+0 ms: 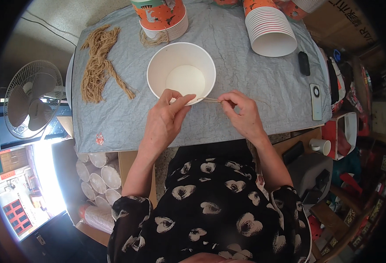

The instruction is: Attaching and tying strings to paper buckets for packaging.

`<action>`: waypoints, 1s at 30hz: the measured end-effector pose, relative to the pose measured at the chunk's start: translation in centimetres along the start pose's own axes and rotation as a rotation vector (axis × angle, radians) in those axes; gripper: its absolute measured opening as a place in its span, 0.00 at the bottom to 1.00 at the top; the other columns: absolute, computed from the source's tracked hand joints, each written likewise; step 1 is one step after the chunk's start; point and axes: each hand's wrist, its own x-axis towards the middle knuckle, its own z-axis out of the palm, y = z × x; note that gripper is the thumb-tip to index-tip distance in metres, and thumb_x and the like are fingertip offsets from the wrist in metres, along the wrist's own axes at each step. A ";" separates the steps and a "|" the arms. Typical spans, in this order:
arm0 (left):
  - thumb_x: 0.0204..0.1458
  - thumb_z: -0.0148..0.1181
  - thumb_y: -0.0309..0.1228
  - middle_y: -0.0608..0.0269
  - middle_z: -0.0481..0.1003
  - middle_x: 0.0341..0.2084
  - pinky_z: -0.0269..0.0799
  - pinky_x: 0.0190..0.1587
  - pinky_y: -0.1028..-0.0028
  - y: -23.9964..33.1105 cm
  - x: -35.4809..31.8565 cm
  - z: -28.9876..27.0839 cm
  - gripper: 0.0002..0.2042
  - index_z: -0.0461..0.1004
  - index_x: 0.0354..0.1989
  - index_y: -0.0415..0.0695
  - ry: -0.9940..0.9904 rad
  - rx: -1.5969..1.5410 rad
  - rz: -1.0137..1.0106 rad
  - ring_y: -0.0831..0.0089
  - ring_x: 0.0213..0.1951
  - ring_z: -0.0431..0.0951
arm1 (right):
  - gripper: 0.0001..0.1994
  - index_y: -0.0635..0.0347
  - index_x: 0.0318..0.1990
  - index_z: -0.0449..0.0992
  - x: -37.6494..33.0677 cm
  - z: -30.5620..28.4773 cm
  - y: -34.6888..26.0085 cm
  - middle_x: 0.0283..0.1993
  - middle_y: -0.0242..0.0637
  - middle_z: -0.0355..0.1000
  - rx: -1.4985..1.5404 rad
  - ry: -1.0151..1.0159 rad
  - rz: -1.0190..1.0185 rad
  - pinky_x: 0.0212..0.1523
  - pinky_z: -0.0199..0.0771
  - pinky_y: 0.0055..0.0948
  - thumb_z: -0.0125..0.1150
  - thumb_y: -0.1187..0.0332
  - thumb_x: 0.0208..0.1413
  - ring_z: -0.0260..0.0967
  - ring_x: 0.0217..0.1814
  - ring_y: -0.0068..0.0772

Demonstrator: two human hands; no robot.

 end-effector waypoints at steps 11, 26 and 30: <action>0.66 0.49 0.24 0.58 0.80 0.33 0.76 0.29 0.77 3.4 4.9 0.8 0.10 0.73 0.50 0.34 -0.466 -0.445 -0.126 0.74 0.26 0.81 | 0.08 0.65 0.40 0.79 1.3 -2.3 -3.5 0.36 0.41 0.74 -0.245 0.042 -0.314 0.38 0.75 0.33 0.64 0.81 0.53 0.74 0.39 0.39; 0.70 0.46 0.29 0.60 0.80 0.37 0.74 0.26 0.81 1.7 4.5 1.4 0.13 0.72 0.55 0.36 -0.415 -0.943 -0.197 0.80 0.29 0.80 | 0.05 0.65 0.41 0.73 1.0 -2.2 -2.6 0.39 0.38 0.77 -0.057 0.106 -0.259 0.46 0.74 0.29 0.60 0.73 0.63 0.75 0.42 0.29; 0.70 0.44 0.29 0.58 0.79 0.37 0.74 0.25 0.81 2.0 4.6 1.2 0.13 0.68 0.57 0.37 -0.398 -0.986 -0.176 0.79 0.30 0.81 | 0.09 0.64 0.43 0.71 1.2 -1.4 -3.6 0.41 0.36 0.76 0.140 0.069 -0.065 0.49 0.72 0.27 0.51 0.67 0.71 0.72 0.46 0.25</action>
